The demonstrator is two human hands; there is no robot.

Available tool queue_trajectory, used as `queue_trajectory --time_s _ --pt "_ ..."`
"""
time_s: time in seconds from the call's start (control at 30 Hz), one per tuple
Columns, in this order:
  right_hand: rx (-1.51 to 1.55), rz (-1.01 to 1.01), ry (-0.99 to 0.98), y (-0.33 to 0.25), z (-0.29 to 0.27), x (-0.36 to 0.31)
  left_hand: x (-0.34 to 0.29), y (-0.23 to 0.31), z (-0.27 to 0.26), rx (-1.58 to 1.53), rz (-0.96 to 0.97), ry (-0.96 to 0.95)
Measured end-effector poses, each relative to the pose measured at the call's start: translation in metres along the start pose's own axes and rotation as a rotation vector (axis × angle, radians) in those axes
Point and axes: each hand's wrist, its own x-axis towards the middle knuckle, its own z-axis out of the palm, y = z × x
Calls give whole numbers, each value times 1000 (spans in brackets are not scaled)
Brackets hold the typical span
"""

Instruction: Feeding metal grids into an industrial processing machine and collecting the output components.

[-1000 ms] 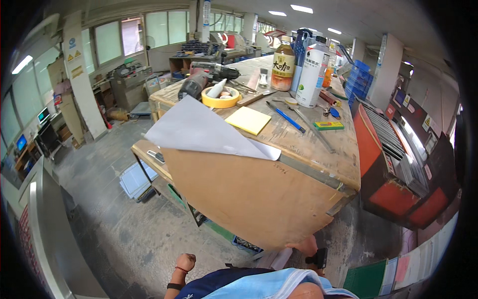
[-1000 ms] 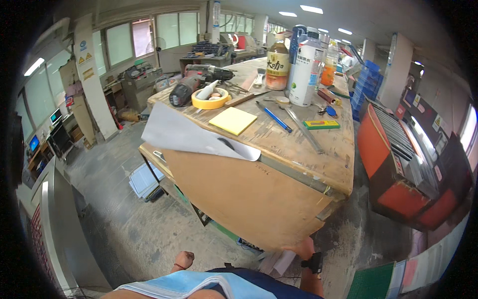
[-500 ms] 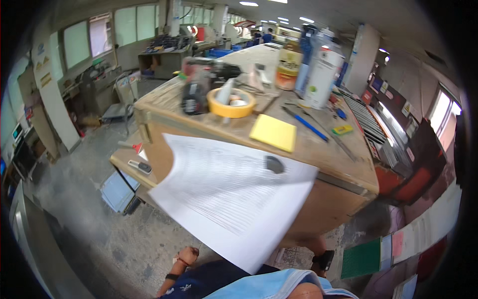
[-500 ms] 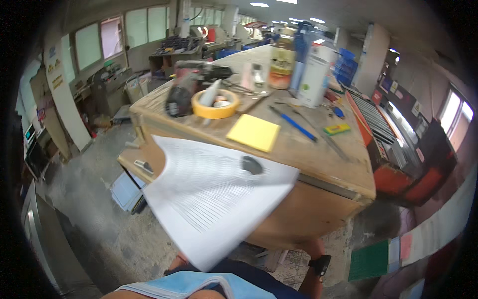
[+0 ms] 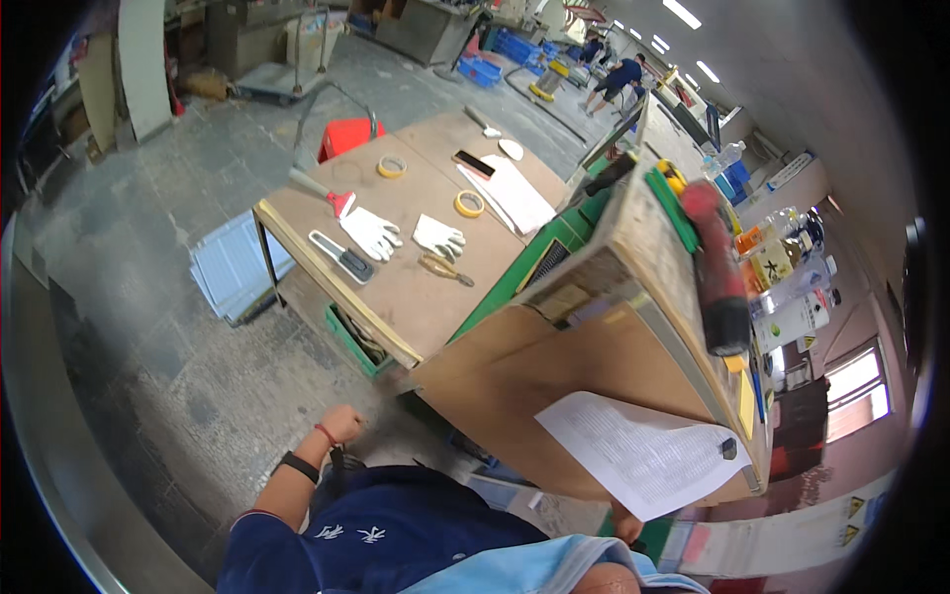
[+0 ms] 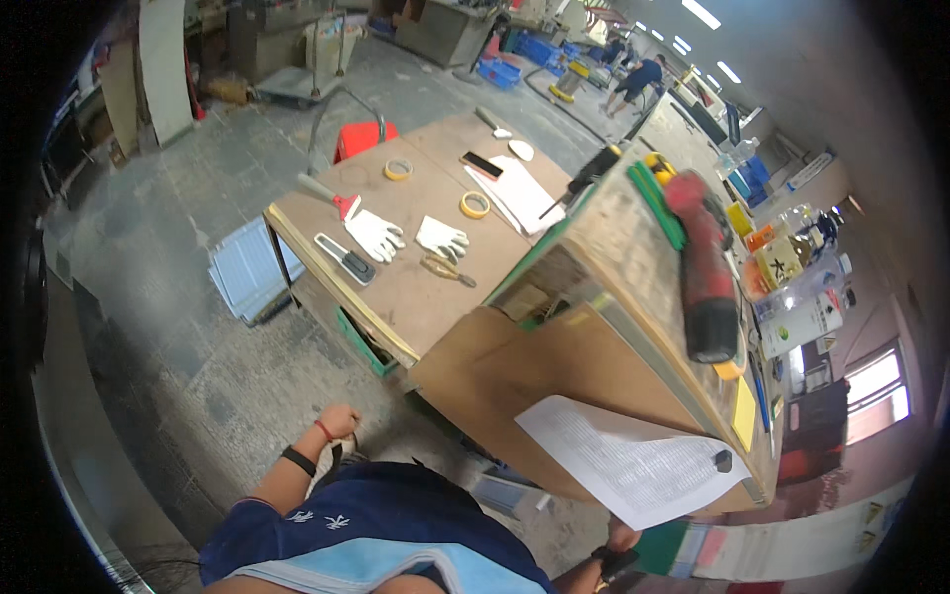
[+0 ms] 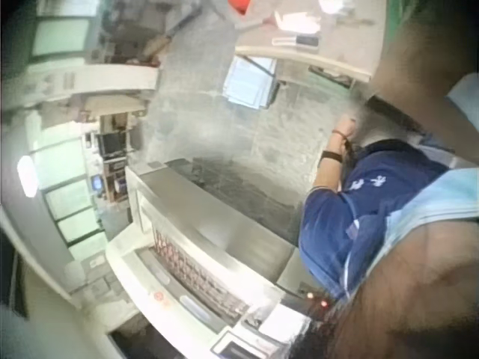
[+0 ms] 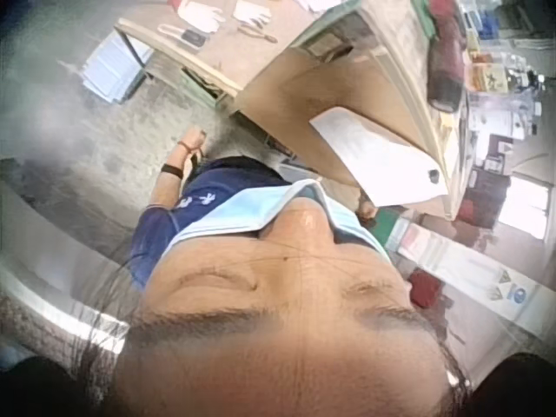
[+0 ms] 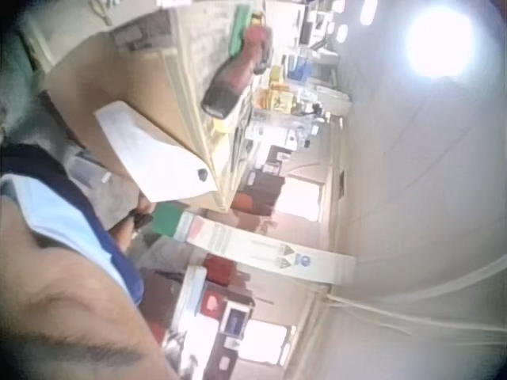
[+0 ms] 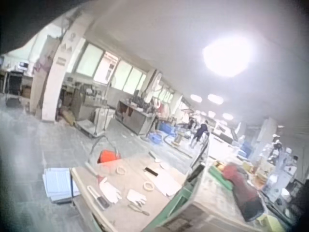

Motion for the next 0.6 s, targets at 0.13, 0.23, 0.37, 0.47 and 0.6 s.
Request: queue_trajectory --time_s 0.13,0.23,0.37,0.47,0.6 --pt "-26 49 -57 -22 -10 -72 0 -48 -10 24 -87 25" --pt "-33 54 -84 -56 -17 -102 -5 -71 -6 -54 -113 79" --pt "10 27 -65 -123 -13 -87 -10 -88 0 -115 -124 72" --pt "64 22 -40 -162 -3 -64 -10 -95 5 -94 -103 75" --pt "-60 142 21 -178 5 -54 -9 -104 8 -132 -58 95"
